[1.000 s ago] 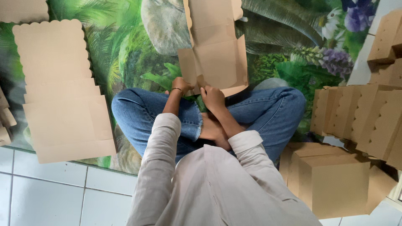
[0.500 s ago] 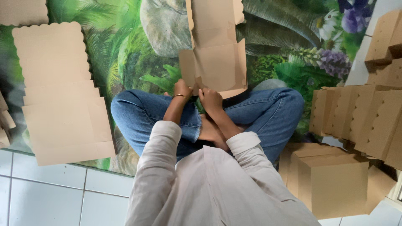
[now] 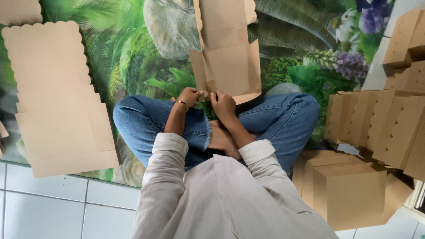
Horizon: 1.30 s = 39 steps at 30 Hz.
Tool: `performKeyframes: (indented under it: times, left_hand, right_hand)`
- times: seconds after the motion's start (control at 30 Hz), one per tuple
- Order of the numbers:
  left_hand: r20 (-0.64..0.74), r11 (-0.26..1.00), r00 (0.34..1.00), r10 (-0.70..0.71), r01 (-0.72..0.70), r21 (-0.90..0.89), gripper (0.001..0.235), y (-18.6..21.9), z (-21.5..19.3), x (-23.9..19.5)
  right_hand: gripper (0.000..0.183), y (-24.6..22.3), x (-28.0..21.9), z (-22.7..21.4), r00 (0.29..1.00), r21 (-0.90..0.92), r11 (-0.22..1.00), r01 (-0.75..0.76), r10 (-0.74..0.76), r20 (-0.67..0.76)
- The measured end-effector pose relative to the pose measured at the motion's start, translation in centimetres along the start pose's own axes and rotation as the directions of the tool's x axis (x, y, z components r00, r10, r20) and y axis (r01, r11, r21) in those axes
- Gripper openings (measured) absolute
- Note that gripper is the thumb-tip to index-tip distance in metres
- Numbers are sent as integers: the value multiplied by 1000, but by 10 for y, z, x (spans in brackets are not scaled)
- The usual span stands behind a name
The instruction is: The person sits on the floor and assembles a cardboard box by folding the flaps and securing them with tape. They handle the flat cardboard piece, fold the sides, and apply tape to the seams to form the box structure.
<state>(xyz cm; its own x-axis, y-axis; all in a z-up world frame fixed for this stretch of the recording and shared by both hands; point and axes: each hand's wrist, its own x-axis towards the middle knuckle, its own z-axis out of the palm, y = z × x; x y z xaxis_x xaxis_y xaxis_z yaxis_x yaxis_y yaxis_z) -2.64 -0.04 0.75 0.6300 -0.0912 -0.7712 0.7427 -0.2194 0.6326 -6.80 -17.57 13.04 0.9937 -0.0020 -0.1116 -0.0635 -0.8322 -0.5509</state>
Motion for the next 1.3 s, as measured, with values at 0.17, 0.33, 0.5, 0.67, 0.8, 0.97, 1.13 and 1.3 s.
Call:
performKeyframes:
  times: [0.17,0.33,0.5,0.67,0.8,0.97,1.13,1.3]
  left_hand:
    - [-16,983,998,-59,55,-176,41,11,21,-19]
    - [-139,997,989,42,-51,-55,40,-9,23,4]
    - [-122,944,967,224,-184,272,31,-22,31,20]
    - [-95,935,961,259,-225,275,29,-27,32,27]
    - [-125,909,943,309,-254,330,30,-19,33,18]
    - [-356,760,780,515,-224,611,79,45,31,-90]
    - [-274,473,609,744,-191,860,42,24,48,-82]
    - [-299,673,802,517,-165,721,24,10,51,-62]
  right_hand:
    - [30,-12,-1,-9,998,173,984,-42,33,55]
    - [34,17,7,9,974,343,918,-201,149,170]
    - [24,50,14,39,897,692,571,-441,274,346]
    - [22,53,15,45,877,699,530,-479,269,397]
    - [21,54,17,55,875,699,528,-482,243,419]
    - [21,48,24,44,905,542,746,-387,193,380]
    - [26,28,24,38,882,689,553,-469,258,393]
    - [25,22,19,25,915,759,511,-403,223,336]
